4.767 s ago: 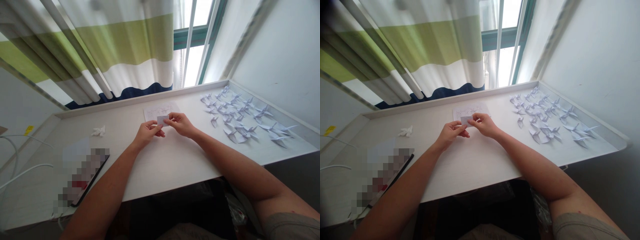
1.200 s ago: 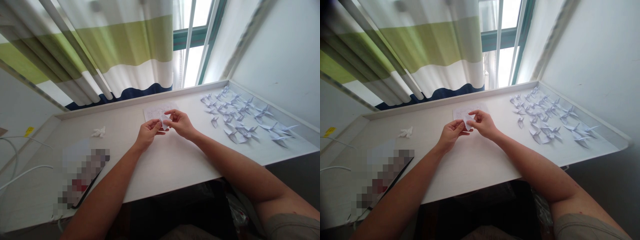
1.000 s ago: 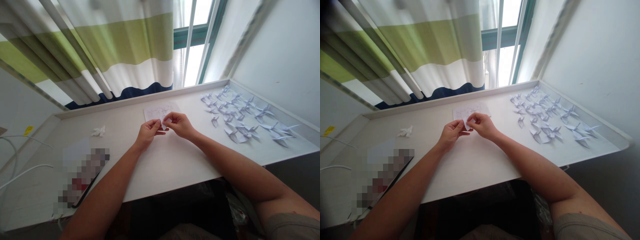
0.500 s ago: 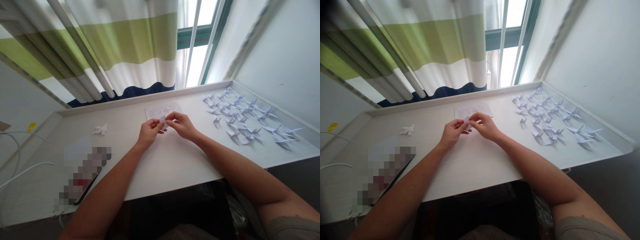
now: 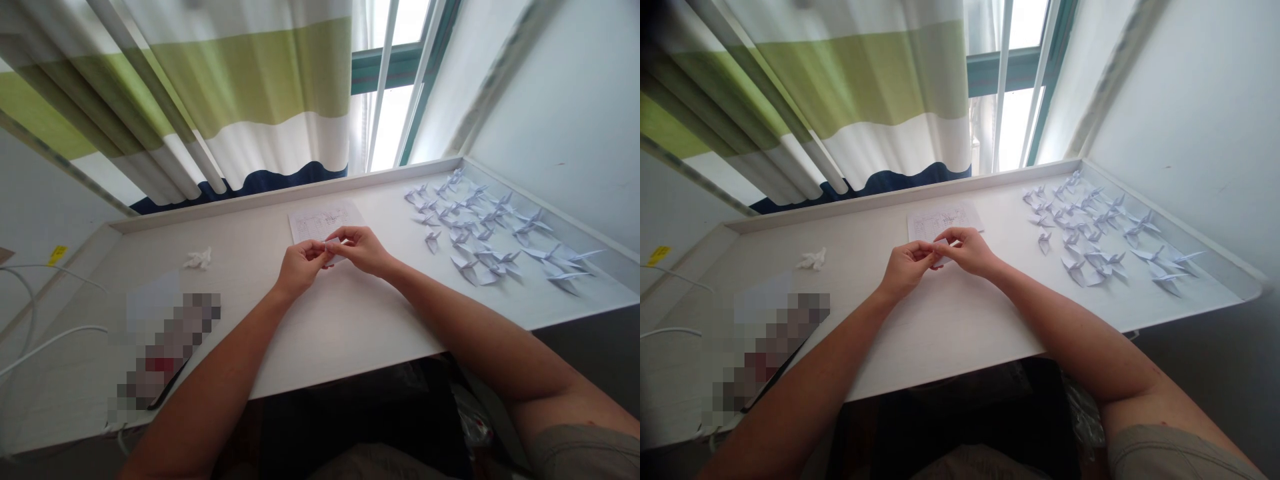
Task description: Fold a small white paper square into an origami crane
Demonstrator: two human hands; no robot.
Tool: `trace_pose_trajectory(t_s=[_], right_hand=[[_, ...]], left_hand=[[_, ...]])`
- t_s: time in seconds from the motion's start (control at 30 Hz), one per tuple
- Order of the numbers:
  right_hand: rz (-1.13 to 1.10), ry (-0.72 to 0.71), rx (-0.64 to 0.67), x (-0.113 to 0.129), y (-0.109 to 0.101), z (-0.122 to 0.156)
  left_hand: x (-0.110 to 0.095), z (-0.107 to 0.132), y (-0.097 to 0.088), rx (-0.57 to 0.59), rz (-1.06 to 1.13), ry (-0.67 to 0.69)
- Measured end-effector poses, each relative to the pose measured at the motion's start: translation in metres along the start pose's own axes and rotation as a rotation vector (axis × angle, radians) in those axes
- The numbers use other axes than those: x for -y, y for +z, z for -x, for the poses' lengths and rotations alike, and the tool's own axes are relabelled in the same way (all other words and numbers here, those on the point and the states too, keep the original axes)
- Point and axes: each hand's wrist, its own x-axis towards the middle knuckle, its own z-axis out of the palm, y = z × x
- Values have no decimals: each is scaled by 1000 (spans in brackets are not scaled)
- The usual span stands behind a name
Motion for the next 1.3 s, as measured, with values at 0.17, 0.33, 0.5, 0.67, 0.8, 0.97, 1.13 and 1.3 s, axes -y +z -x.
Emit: trace_pose_trajectory(t_s=[0.17, 0.33, 0.5, 0.67, 0.8, 0.97, 1.13, 1.3], right_hand=[[6, -27, -29, -1, -3, -2], [-37, -6, -28, -4, -5, -3], [-98, 13, -20, 1, -5, -3], [-37, 28, -19, 4, -4, -2], [-9, 19, 4, -1, -5, -4], [-7, -10, -31, -7, -7, -5], [30, -4, -50, -6, -7, -4], [-28, 28, -45, -2, -7, -4]], left_hand=[[-1, 2, -1, 69, -40, -43], [-1, 2, -2, 163, -45, -93], [0, 2, -2, 132, -41, -104], [-2, 3, -2, 129, -64, -106], [-2, 4, -2, 137, -73, -111], [-2, 3, -2, 186, -74, -141], [-7, 4, -3, 226, -69, -191], [-9, 5, -3, 260, -43, -214]])
